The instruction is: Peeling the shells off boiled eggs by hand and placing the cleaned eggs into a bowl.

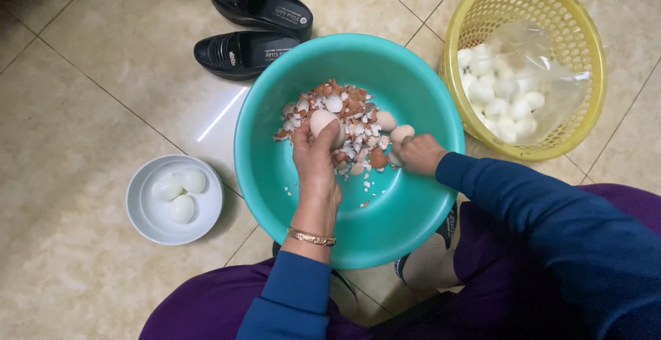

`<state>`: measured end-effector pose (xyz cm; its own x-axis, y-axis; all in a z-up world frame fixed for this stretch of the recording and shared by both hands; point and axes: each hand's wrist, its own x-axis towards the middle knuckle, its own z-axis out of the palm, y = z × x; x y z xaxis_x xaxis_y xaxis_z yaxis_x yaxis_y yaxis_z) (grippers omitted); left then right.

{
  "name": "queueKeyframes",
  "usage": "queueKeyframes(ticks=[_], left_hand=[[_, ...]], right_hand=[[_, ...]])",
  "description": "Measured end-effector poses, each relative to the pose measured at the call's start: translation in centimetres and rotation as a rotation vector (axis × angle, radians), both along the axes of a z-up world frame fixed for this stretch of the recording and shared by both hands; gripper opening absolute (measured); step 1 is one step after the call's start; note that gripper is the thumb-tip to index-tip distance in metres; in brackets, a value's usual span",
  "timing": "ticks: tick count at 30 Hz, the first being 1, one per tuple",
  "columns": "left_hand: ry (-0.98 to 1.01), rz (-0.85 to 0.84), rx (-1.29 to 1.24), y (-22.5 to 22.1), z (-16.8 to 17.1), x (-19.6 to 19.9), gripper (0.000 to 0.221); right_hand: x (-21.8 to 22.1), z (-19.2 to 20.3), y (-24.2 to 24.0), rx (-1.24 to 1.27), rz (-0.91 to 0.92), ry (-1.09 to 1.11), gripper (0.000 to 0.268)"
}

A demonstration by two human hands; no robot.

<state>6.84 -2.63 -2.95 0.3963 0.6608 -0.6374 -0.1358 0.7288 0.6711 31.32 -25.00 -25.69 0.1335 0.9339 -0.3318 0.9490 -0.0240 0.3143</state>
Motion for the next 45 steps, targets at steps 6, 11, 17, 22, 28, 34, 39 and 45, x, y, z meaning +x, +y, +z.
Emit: queueKeyframes(ticks=[6,11,17,22,28,34,39,45], left_hand=[[0.019,0.047,-0.027,0.4,-0.5,-0.3,0.062],[0.068,0.127,-0.032,1.1,-3.0,-1.1,0.064],[0.144,0.157,-0.043,0.8,-4.4,-1.6,0.067],[0.219,0.137,-0.001,1.1,-6.0,-2.2,0.069],[0.34,0.128,0.005,1.6,-12.1,-3.9,0.067],[0.871,-0.402,0.304,0.4,-20.9,-5.2,0.064],[1.067,-0.722,0.457,-2.0,-26.3,-5.3,0.061],[1.107,-0.817,0.475,-2.1,-22.7,-4.6,0.06]], right_hand=[[-1.0,-0.9,0.2,0.078,0.032,-0.014,0.019],[-1.2,0.2,0.0,0.063,0.009,0.025,0.026],[-2.1,0.1,0.3,0.125,0.074,-0.023,0.018],[-3.2,5.3,2.5,-0.082,-0.121,0.124,0.013],[-6.4,10.6,7.9,-0.258,-1.065,1.14,0.062],[-13.7,3.9,7.6,0.017,-1.298,1.446,0.058],[-17.2,-0.5,8.3,0.068,-1.412,1.223,0.056],[-10.5,3.4,9.0,0.027,-1.039,0.802,0.043]])
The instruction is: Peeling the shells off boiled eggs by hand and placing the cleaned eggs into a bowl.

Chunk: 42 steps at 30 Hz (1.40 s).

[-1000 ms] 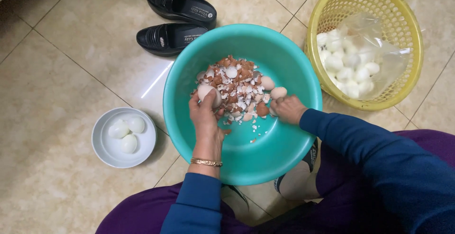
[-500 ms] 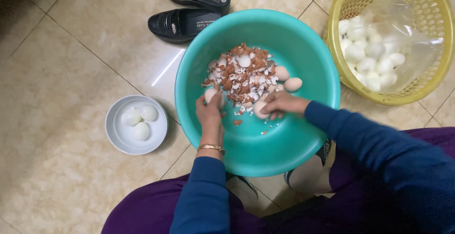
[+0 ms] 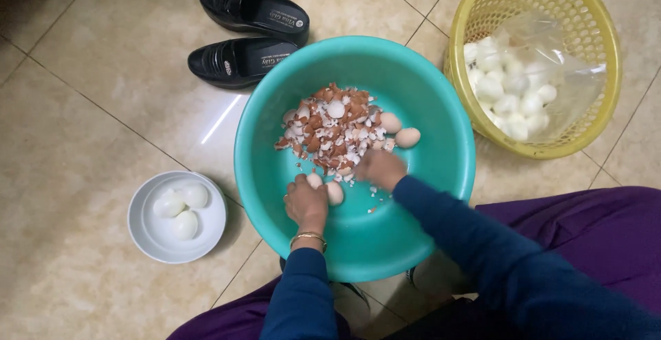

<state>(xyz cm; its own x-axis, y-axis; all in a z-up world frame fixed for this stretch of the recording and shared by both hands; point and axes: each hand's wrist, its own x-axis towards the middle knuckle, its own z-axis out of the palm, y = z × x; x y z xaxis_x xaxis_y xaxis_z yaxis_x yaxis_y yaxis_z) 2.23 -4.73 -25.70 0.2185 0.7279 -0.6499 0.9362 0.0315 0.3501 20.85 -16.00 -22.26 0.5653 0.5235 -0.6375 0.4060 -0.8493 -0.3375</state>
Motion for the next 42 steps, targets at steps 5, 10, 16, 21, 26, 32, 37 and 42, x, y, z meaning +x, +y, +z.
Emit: queueKeyframes(ticks=[5,10,16,21,26,32,37,42], left_hand=[[-0.022,0.011,0.025,-0.5,0.6,0.3,0.057],[-0.018,0.046,0.001,0.2,3.0,0.8,0.059],[-0.15,0.084,0.1,0.3,5.0,1.7,0.061],[-0.457,0.13,0.495,-0.7,2.6,2.7,0.041],[-0.851,0.475,-0.318,-3.9,8.8,4.9,0.05],[-1.216,0.852,-0.761,-5.7,9.6,5.2,0.068],[-1.389,0.952,-0.96,-3.7,8.2,3.2,0.044],[-1.461,0.988,-1.186,-2.5,6.8,2.8,0.036]], right_hand=[[8.2,3.2,-1.3,-0.071,0.278,-0.608,0.026],[10.6,-2.3,-3.9,-0.083,0.527,-0.703,0.025],[10.6,-0.2,-3.5,-0.263,0.472,-0.53,0.027],[11.1,3.7,-3.7,-0.066,-0.057,-0.137,0.062],[6.4,8.6,-2.9,0.531,-0.515,0.495,0.058],[0.6,11.8,-1.1,0.723,-0.548,0.637,0.04],[5.0,9.9,-2.2,0.711,-0.596,0.444,0.03],[11.9,1.7,-3.5,0.17,-0.147,-0.246,0.062]])
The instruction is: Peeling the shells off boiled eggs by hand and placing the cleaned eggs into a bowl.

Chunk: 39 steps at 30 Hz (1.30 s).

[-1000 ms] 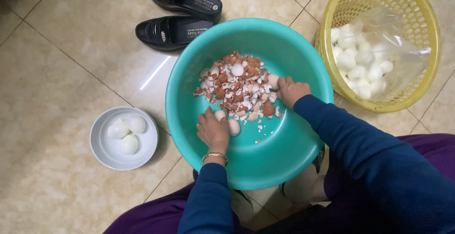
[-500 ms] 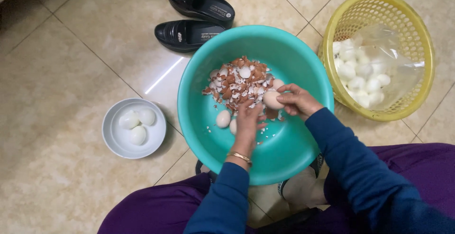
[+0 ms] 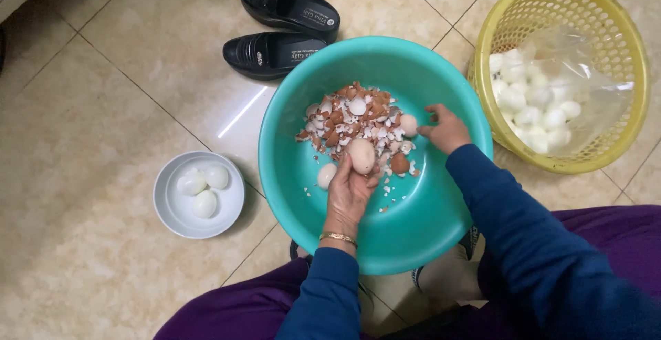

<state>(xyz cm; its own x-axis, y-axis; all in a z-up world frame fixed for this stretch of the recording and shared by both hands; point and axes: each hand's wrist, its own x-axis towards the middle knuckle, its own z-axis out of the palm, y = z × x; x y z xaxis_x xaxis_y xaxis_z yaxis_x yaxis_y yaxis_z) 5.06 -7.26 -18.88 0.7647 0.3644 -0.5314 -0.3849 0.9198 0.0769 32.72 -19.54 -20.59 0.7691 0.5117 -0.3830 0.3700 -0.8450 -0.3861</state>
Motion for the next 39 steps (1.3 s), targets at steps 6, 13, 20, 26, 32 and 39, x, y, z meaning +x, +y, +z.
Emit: queueKeyframes(ticks=[6,13,20,26,32,39], left_hand=[[-0.055,-0.039,-0.124,0.4,-1.6,0.1,0.044],[-0.021,-0.045,-0.131,1.2,-0.5,-0.4,0.047],[0.139,0.076,-0.054,1.3,-2.5,-1.4,0.035],[0.154,0.124,-0.067,1.4,-2.4,-1.6,0.028],[0.155,0.137,-0.072,1.5,-2.7,-1.9,0.033],[0.218,0.18,-0.029,2.4,-1.5,-2.8,0.029]], right_hand=[[-1.8,1.8,4.5,-0.34,0.112,0.039,0.072],[-0.2,-3.5,2.4,-0.152,0.116,-0.005,0.066],[-3.6,2.8,0.8,0.632,-0.454,0.736,0.056],[-6.2,5.2,0.9,1.027,-0.425,1.316,0.045],[-6.6,2.0,1.0,1.102,-0.369,1.52,0.072],[-7.9,4.3,1.4,1.077,-0.393,1.499,0.081]])
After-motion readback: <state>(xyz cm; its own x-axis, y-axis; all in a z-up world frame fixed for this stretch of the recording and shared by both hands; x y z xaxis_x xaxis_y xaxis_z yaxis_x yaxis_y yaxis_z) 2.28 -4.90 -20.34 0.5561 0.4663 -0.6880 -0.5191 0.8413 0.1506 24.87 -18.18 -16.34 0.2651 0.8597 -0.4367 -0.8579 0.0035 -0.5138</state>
